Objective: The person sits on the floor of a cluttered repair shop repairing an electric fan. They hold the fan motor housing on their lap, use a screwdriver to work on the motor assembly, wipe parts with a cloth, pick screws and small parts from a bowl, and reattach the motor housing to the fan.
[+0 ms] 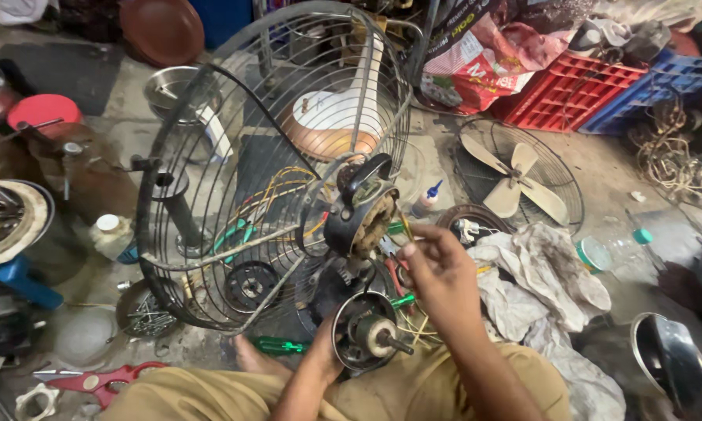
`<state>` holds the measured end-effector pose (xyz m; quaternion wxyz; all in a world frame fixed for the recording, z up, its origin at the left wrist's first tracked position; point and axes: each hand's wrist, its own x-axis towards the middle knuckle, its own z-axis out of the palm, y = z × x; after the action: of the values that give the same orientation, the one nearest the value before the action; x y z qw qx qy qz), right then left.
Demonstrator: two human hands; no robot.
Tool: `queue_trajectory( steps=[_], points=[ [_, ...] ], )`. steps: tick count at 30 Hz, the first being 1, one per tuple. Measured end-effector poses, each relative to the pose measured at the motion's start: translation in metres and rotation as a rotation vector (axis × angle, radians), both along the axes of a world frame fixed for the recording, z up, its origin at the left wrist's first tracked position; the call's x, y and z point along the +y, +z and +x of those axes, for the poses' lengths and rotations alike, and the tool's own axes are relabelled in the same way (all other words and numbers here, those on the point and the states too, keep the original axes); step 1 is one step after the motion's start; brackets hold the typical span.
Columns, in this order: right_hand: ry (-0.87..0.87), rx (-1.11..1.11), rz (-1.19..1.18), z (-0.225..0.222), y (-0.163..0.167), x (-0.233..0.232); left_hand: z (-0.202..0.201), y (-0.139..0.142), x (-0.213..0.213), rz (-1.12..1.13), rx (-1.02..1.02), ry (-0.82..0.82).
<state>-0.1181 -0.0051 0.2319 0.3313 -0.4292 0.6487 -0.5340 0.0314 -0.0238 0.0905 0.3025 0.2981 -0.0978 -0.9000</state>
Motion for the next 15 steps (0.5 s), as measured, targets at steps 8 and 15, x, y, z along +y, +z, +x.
queue_trajectory(
  steps=[8, 15],
  points=[
    [0.127, -0.037, 0.119, -0.04, 0.024, -0.03, 0.001, 0.001, 0.001, -0.071, 0.016, 0.048],
    [0.176, 0.206, 0.059, -0.037, 0.037, -0.017, -0.001, 0.003, 0.0, -0.093, 0.058, 0.012]
  ],
)
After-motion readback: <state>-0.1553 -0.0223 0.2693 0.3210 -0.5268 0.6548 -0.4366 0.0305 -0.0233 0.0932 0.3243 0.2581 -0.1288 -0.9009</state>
